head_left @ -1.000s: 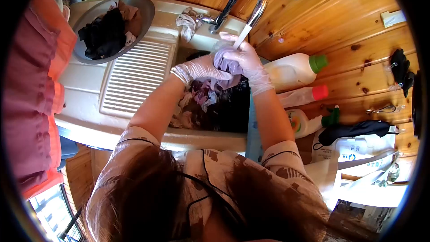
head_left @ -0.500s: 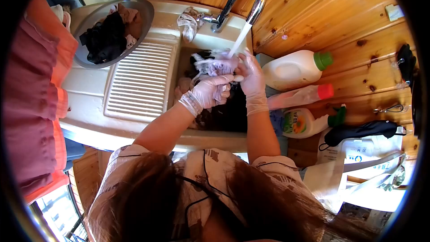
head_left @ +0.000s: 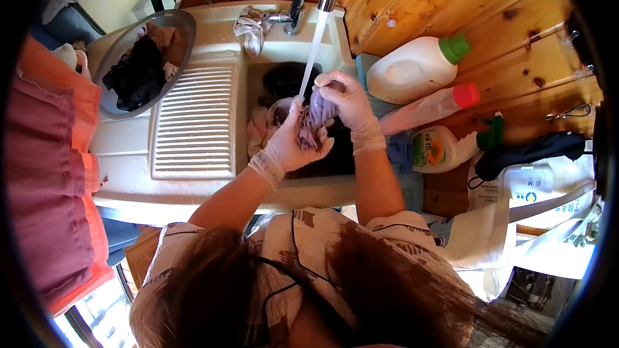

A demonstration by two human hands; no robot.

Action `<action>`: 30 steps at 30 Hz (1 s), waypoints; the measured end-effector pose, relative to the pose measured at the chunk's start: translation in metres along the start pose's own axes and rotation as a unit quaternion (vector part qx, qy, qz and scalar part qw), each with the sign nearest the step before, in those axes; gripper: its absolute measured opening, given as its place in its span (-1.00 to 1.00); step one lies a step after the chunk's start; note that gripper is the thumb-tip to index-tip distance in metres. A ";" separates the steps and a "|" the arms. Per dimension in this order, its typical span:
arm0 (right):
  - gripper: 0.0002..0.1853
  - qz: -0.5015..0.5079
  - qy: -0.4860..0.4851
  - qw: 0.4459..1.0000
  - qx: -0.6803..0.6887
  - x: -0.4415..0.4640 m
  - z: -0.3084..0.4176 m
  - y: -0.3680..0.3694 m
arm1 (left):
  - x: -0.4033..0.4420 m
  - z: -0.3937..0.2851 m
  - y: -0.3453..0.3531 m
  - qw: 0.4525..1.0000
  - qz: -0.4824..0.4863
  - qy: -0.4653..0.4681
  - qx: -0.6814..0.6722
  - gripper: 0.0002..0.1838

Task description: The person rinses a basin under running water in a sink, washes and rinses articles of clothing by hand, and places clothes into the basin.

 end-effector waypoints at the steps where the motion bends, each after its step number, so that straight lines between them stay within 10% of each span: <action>1: -0.90 -0.002 -0.046 0.997 -0.055 -0.004 0.006 0.015 | -0.002 -0.006 0.008 1.000 -0.004 -0.030 -0.002 -0.16; 4: -0.64 0.007 -0.204 0.834 -0.513 -0.025 0.027 0.072 | 0.005 -0.017 0.011 0.996 0.087 -0.022 -0.028 -0.07; 6: -0.32 0.000 -0.242 0.796 -0.554 -0.040 0.021 0.097 | -0.004 -0.024 0.016 0.984 0.171 0.042 0.030 -0.13; 10: -0.07 0.081 -0.099 0.926 -0.355 -0.054 0.038 0.089 | -0.013 -0.019 0.002 0.969 0.140 0.064 0.193 -0.30; 11: -0.05 0.094 -0.075 0.989 -0.081 -0.052 0.022 0.081 | -0.013 -0.023 -0.009 0.975 0.134 0.006 0.176 -0.48; 14: -0.13 0.182 0.014 0.974 0.134 -0.038 0.056 0.064 | -0.019 -0.022 -0.005 0.981 0.125 0.032 0.148 -0.56; 18: 0.03 0.130 -0.054 0.990 -0.030 -0.022 0.050 0.031 | -0.034 -0.018 0.012 0.972 0.217 -0.073 0.058 -0.60; 21: 0.09 0.249 0.006 0.921 0.301 -0.024 0.035 0.063 | -0.043 -0.003 0.018 0.972 0.200 -0.066 0.106 -0.48; 27: -0.78 0.311 -0.032 0.888 0.337 -0.015 0.062 0.080 | -0.082 0.008 0.064 0.973 0.211 -0.045 0.078 -0.28; 30: -0.79 0.190 0.029 0.939 0.285 -0.005 0.072 0.083 | -0.081 -0.013 0.066 0.967 0.191 -0.067 0.157 -0.30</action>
Point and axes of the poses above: each hand's wrist, its own x-axis towards the middle knuckle, its own y-axis out of the palm, z = x × y, the point moved 3 cm from there along x, towards the middle knuckle, and after that the axes turned 3 degrees about x, right-handed, at the moved point
